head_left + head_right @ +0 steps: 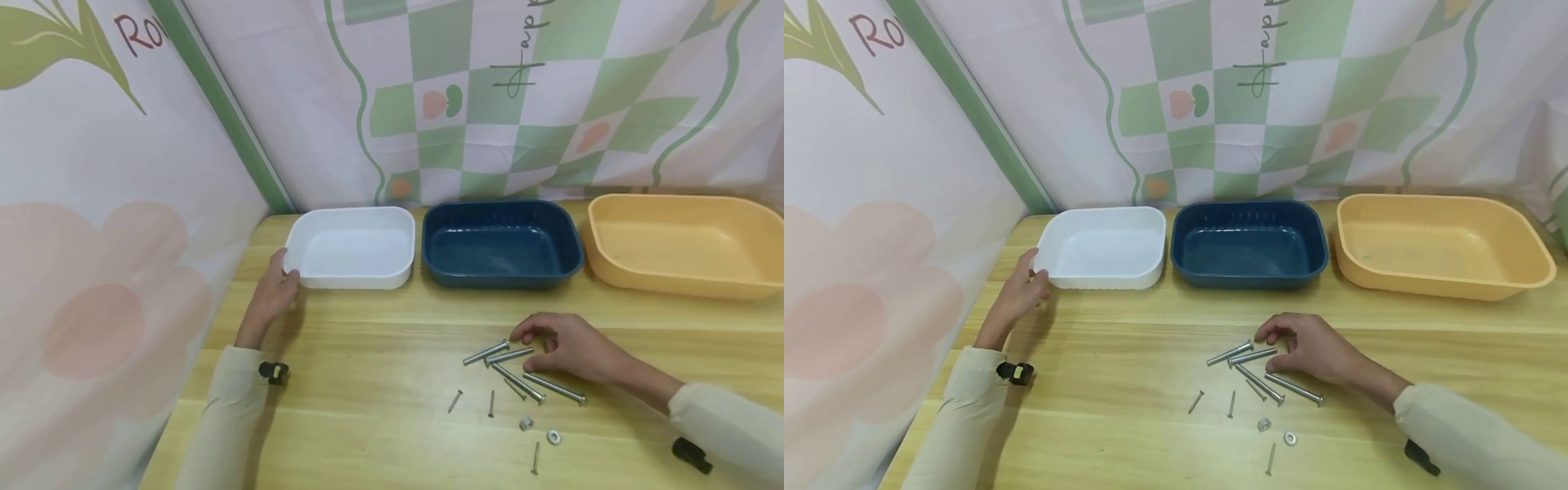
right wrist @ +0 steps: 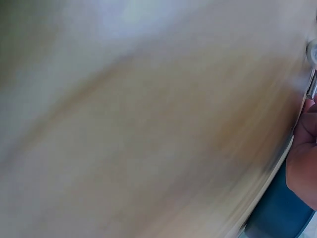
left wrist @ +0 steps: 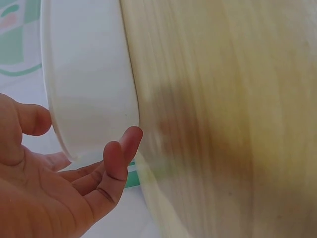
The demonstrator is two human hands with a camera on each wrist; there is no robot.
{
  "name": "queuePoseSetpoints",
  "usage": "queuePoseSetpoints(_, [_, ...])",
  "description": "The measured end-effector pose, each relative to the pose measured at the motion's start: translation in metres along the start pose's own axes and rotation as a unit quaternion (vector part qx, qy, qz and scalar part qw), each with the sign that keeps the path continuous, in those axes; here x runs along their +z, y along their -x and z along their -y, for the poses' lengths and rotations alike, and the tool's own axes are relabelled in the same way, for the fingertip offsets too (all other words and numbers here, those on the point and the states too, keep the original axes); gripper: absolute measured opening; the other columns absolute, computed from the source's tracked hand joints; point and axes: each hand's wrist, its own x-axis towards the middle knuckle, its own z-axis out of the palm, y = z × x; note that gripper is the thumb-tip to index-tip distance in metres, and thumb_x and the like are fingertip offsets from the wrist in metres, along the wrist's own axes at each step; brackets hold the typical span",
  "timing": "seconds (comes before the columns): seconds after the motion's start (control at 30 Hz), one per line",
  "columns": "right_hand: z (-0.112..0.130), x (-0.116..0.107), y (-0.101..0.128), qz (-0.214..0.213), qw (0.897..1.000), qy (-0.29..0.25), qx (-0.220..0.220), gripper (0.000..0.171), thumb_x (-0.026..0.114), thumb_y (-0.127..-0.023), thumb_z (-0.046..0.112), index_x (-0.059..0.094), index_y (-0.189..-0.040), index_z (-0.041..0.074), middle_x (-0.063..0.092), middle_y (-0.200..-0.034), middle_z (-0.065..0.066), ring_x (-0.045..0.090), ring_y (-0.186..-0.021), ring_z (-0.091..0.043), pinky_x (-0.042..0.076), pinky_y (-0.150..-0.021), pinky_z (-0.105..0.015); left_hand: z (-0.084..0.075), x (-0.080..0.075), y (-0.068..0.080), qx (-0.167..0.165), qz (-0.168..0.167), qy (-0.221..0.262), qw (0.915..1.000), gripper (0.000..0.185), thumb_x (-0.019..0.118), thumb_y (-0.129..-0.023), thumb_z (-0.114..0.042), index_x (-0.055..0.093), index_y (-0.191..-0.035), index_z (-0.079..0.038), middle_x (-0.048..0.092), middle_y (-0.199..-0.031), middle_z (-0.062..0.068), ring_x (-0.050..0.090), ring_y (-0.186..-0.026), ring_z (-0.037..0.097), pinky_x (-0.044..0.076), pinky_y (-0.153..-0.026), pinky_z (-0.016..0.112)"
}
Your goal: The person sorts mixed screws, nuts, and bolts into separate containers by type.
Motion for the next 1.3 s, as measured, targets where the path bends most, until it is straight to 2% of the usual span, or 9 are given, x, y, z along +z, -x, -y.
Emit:
queuePoseSetpoints(0.1, [0.001,0.001,-0.0014,0.001,1.0,0.01,-0.007,0.042,0.089,-0.073,0.018,0.071,-0.11,0.01,0.066,-0.095,0.002,0.051,-0.063,-0.009,0.045,-0.053,-0.025,0.0017,0.0,-0.0001,-0.005,0.0,0.0,1.0,0.065,0.035,-0.104,-0.024,0.009,-0.16,-0.006,0.036,-0.15,0.029,0.039,-0.134,0.042,0.031,-0.109,0.055])
queuePoseSetpoints(0.2, [0.0014,0.0019,-0.0025,-0.001,1.0,0.026,-0.012,0.039,0.089,-0.074,0.018,0.072,-0.108,0.011,0.066,-0.093,0.005,0.051,-0.064,-0.008,0.044,-0.054,-0.024,0.0025,0.0002,-0.0004,-0.01,-0.001,0.001,0.9999,0.065,0.035,-0.104,-0.025,0.009,-0.16,-0.007,0.046,-0.135,0.029,0.05,-0.117,0.041,0.039,-0.099,0.054])
queuePoseSetpoints(0.3, [0.0017,0.0028,-0.0036,-0.004,0.999,0.042,-0.02,0.035,0.089,-0.075,0.019,0.072,-0.105,0.013,0.066,-0.091,0.007,0.051,-0.065,-0.007,0.044,-0.055,-0.024,0.0026,0.0005,-0.0007,-0.013,0.0,-0.001,0.9999,0.065,0.035,-0.104,-0.026,0.009,-0.16,-0.007,0.049,-0.127,0.028,0.053,-0.107,0.039,0.043,-0.092,0.051])
queuePoseSetpoints(0.63, [0.0049,0.0057,-0.0047,-0.016,0.996,0.078,-0.042,0.025,0.087,-0.076,0.016,0.073,-0.096,0.018,0.065,-0.087,0.013,0.056,-0.075,-0.007,0.047,-0.063,-0.024,0.0,0.0002,0.0004,-0.016,0.003,-0.011,0.9998,0.065,0.034,-0.103,-0.026,0.008,-0.16,-0.008,0.047,-0.13,0.029,0.051,-0.109,0.04,0.042,-0.092,0.052])
queuePoseSetpoints(0.87, [0.0031,0.0063,-0.0068,-0.005,0.995,0.071,-0.065,0.018,0.085,-0.079,0.012,0.074,-0.09,0.022,0.066,-0.087,0.014,0.054,-0.072,-0.005,0.046,-0.06,-0.024,0.0018,-0.0003,0.002,-0.018,0.003,-0.014,0.9997,0.065,0.035,-0.104,-0.027,0.008,-0.161,-0.01,0.049,-0.126,0.028,0.054,-0.104,0.039,0.045,-0.086,0.049])
queuePoseSetpoints(1.07, [0.0032,0.0058,-0.006,0.002,0.994,0.068,-0.084,0.018,0.083,-0.081,0.011,0.073,-0.089,0.024,0.066,-0.089,0.015,0.057,-0.076,-0.005,0.049,-0.064,-0.025,0.0023,0.0001,0.0018,-0.019,0.002,-0.009,0.9998,0.065,0.035,-0.104,-0.027,0.008,-0.161,-0.01,0.05,-0.127,0.027,0.056,-0.101,0.038,0.045,-0.086,0.048])
queuePoseSetpoints(1.3, [0.0043,0.0046,-0.0054,0.004,0.994,0.064,-0.084,0.016,0.082,-0.083,0.012,0.073,-0.089,0.024,0.066,-0.089,0.014,0.059,-0.079,-0.005,0.05,-0.066,-0.025,0.0031,0.0003,0.0014,-0.019,-0.001,-0.004,0.9998,0.065,0.035,-0.104,-0.027,0.008,-0.161,-0.01,0.05,-0.125,0.027,0.057,-0.098,0.037,0.046,-0.084,0.047])
